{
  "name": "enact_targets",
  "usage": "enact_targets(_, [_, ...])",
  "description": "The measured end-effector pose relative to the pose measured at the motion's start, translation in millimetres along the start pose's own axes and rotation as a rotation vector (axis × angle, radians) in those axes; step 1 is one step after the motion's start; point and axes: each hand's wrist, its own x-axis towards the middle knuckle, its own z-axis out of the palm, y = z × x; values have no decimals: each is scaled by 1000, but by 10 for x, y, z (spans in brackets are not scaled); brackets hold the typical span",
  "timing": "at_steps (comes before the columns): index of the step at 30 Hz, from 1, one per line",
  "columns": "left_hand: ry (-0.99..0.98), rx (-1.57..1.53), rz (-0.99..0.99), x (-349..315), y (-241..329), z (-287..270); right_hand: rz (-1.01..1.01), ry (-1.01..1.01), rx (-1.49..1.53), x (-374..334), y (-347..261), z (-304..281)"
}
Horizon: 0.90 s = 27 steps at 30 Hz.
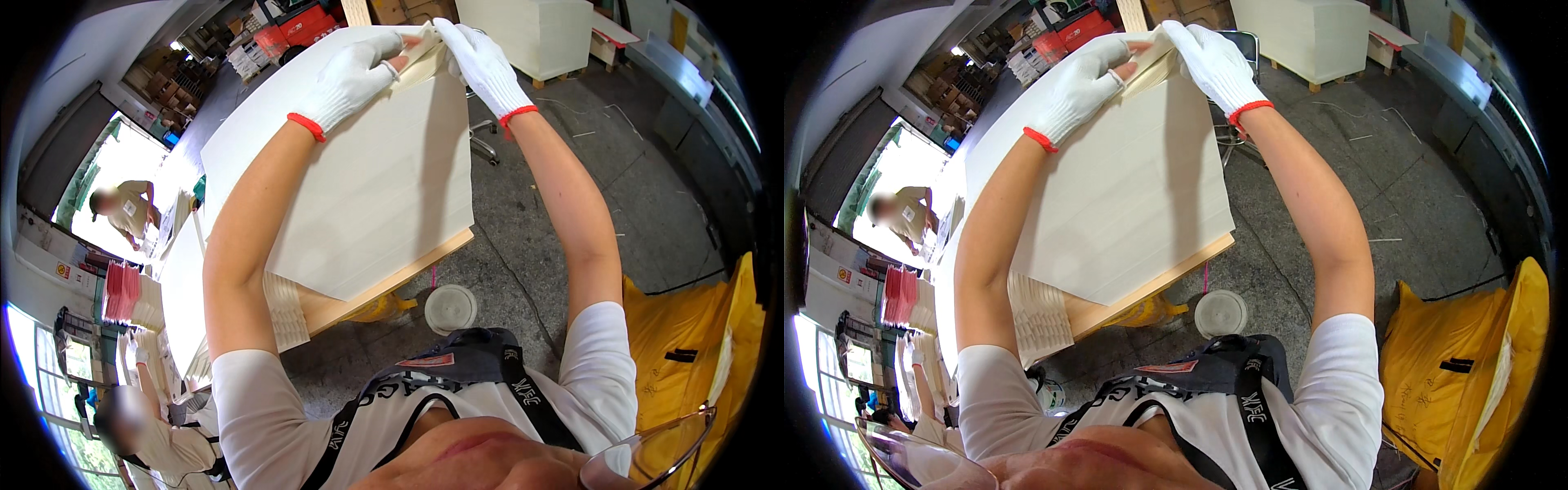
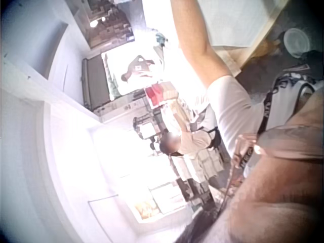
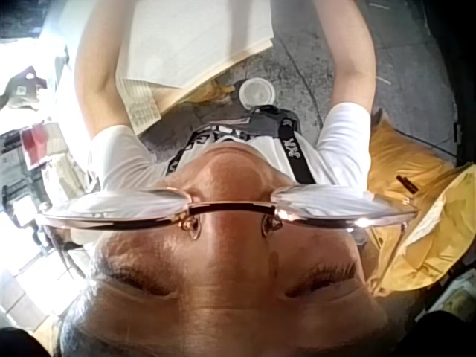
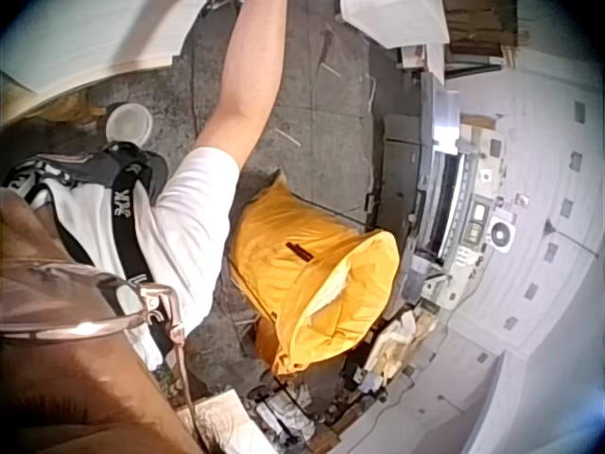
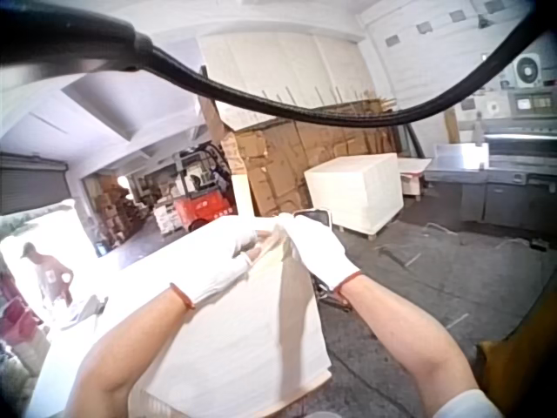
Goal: The person repeatedly picks up stacks of white paper sheets from a table, aligns the edges, and places them onto a growing pile. The person wears white gloves and a KFC-branded headstrap while working in a warehouse environment.
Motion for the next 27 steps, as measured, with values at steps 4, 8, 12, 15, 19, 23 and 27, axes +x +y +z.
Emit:
enact_targets(4, [38, 117, 141, 45, -150, -12, -4, -18, -5, 21, -2, 11])
enact_targets(8, [-44, 60, -25, 39, -51, 18, -191, 74, -15, 9, 91, 50])
enact_targets(12, [-8, 43, 50, 57, -145, 63, -125, 46, -7, 0, 55, 41])
enact_targets(15, [-13, 18, 29, 44, -93, 59, -47, 20, 22, 27, 84, 32])
enact_targets(19, [29, 17, 137, 52, -184, 71, 20, 18, 68, -45, -49, -1])
enact_targets(23, [43, 127, 168, 36, -132, 1, 12, 20, -6, -42, -52, 11])
enact_targets(27, [-36, 167, 93, 59, -102, 3, -14, 33, 58, 13, 74, 46])
